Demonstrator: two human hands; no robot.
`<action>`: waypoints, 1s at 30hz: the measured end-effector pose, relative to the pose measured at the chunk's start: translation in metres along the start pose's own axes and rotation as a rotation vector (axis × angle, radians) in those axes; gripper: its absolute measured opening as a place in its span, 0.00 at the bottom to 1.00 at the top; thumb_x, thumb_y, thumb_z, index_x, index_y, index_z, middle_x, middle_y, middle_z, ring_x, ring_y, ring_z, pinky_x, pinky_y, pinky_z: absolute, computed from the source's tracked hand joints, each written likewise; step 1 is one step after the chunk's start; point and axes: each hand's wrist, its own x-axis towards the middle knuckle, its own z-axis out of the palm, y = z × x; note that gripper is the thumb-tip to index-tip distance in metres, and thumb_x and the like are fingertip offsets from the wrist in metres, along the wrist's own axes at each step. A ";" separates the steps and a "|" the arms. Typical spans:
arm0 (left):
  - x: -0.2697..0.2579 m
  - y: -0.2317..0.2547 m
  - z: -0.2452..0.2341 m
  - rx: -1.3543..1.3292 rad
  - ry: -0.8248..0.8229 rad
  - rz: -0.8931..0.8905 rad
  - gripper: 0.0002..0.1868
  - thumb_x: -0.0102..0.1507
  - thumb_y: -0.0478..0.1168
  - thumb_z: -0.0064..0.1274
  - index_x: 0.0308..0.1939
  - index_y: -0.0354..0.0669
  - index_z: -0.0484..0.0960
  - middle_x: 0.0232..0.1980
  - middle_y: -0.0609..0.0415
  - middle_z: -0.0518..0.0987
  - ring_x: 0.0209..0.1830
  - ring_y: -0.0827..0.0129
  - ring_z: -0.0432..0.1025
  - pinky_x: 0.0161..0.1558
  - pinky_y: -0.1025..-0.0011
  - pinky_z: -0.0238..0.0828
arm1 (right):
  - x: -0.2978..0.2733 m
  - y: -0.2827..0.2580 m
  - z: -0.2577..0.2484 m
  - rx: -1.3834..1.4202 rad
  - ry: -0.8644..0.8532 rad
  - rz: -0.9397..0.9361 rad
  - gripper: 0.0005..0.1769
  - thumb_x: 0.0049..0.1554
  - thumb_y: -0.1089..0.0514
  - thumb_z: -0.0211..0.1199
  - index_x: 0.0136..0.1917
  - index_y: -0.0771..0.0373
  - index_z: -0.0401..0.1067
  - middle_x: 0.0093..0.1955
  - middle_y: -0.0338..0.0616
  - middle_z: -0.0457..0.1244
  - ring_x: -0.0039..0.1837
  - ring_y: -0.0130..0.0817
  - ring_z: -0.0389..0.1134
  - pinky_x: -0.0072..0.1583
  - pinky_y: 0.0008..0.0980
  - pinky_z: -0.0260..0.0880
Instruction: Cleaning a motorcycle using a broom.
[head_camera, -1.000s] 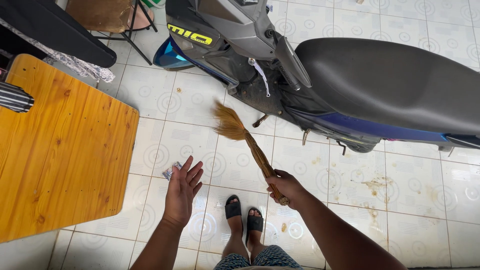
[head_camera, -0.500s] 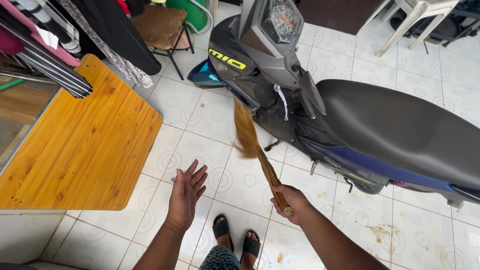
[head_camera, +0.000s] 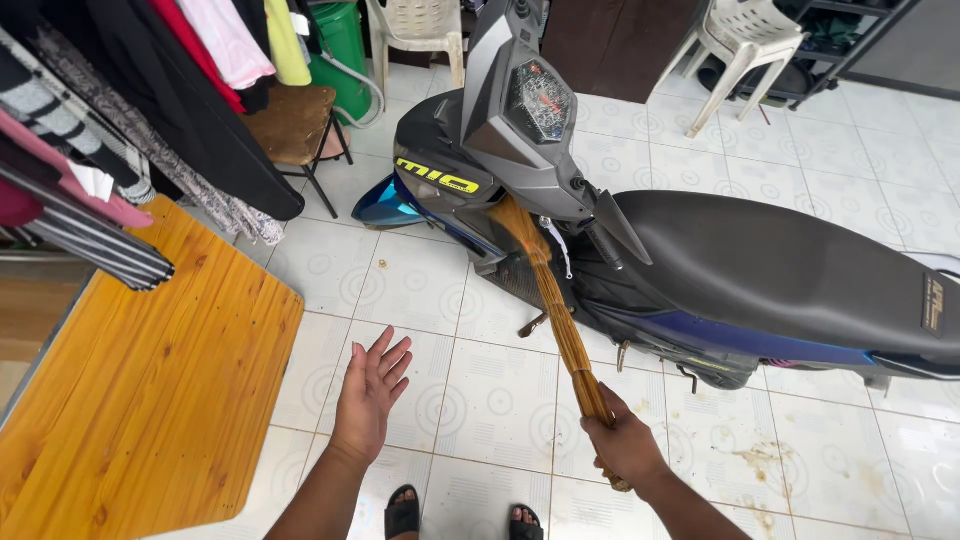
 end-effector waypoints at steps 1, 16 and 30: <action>0.006 0.009 -0.004 0.013 -0.023 -0.004 0.46 0.65 0.71 0.18 0.79 0.49 0.55 0.78 0.47 0.65 0.80 0.55 0.55 0.76 0.53 0.44 | 0.013 0.006 0.004 0.021 0.014 0.008 0.43 0.58 0.50 0.62 0.82 0.40 0.49 0.35 0.45 0.66 0.34 0.33 0.70 0.38 0.33 0.73; 0.073 0.051 -0.086 0.084 -0.178 -0.083 0.44 0.66 0.69 0.19 0.78 0.49 0.59 0.78 0.47 0.67 0.80 0.56 0.56 0.76 0.53 0.44 | -0.128 -0.069 0.070 -0.081 0.018 0.033 0.42 0.58 0.48 0.67 0.81 0.32 0.52 0.28 0.43 0.64 0.30 0.31 0.68 0.38 0.34 0.73; 0.093 0.074 -0.087 0.044 -0.289 -0.042 0.46 0.65 0.72 0.21 0.78 0.50 0.58 0.79 0.46 0.63 0.82 0.56 0.53 0.76 0.53 0.40 | -0.083 -0.092 0.070 -0.204 0.127 0.065 0.44 0.60 0.48 0.62 0.83 0.32 0.45 0.40 0.48 0.69 0.35 0.33 0.70 0.39 0.35 0.76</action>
